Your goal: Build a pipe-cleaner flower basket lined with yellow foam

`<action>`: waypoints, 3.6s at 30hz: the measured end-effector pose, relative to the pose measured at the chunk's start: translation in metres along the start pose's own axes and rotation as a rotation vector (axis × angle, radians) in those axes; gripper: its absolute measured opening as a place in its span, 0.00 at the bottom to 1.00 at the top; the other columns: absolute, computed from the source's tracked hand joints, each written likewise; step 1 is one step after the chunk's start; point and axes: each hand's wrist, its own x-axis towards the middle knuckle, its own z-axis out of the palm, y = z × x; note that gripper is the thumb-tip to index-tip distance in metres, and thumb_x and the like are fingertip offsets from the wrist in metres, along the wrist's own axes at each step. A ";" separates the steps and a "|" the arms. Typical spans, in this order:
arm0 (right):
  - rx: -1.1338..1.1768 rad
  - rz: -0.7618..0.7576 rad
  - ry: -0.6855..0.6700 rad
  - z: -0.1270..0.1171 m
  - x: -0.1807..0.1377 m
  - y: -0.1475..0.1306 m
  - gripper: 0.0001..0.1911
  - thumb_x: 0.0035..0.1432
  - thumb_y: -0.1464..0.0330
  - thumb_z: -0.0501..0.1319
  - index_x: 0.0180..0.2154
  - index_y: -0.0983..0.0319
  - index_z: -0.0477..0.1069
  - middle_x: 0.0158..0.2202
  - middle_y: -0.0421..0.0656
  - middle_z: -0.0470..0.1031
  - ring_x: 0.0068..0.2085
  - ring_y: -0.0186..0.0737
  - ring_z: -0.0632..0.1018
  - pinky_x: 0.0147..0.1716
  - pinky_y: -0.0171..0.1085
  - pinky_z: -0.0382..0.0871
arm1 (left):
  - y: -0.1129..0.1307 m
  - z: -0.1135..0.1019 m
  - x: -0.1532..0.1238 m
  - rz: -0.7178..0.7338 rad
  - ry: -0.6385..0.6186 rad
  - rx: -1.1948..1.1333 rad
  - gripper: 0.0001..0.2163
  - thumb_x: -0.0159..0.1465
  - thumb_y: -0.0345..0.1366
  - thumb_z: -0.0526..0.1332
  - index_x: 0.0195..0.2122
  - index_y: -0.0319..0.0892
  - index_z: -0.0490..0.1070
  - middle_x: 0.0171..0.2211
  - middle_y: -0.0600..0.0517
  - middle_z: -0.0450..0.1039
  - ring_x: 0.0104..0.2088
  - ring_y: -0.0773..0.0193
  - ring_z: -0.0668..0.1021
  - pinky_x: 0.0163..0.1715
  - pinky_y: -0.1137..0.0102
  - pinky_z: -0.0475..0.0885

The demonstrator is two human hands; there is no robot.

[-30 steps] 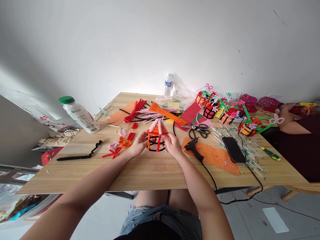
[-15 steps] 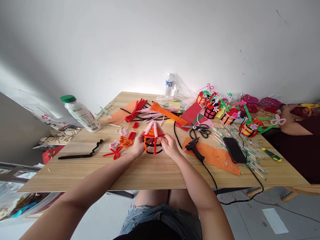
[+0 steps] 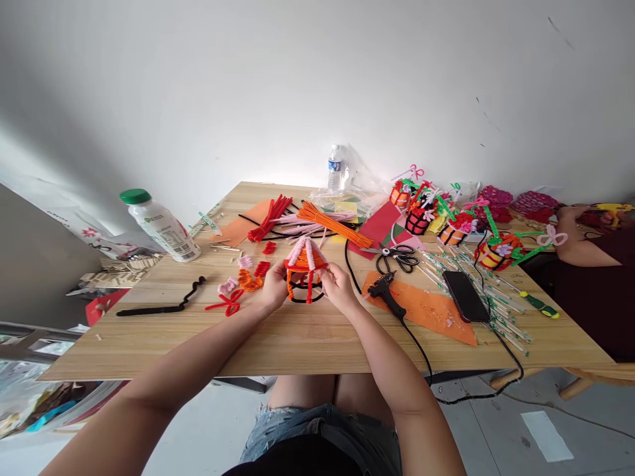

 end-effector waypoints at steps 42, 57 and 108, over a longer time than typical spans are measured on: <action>-0.808 0.041 0.243 -0.034 0.025 0.026 0.15 0.61 0.69 0.55 0.47 0.65 0.74 0.49 0.56 0.71 0.52 0.53 0.71 0.51 0.48 0.68 | -0.023 -0.034 0.029 0.357 -0.006 0.416 0.14 0.48 0.41 0.69 0.32 0.40 0.70 0.34 0.49 0.71 0.39 0.56 0.75 0.43 0.60 0.74; -0.084 -0.095 -0.049 -0.020 0.025 0.046 0.28 0.49 0.74 0.60 0.53 0.56 0.64 0.57 0.48 0.66 0.55 0.42 0.72 0.52 0.43 0.71 | -0.030 -0.061 0.041 0.358 -0.587 0.598 0.36 0.50 0.33 0.69 0.60 0.40 0.56 0.60 0.38 0.59 0.58 0.47 0.67 0.57 0.53 0.66; -0.547 -0.358 -0.286 -0.012 0.012 0.028 0.17 0.61 0.75 0.52 0.50 0.58 0.68 0.57 0.51 0.64 0.58 0.46 0.69 0.58 0.49 0.63 | -0.032 -0.062 0.046 0.316 -0.670 0.710 0.27 0.51 0.30 0.60 0.55 0.40 0.64 0.53 0.45 0.71 0.61 0.46 0.65 0.61 0.53 0.62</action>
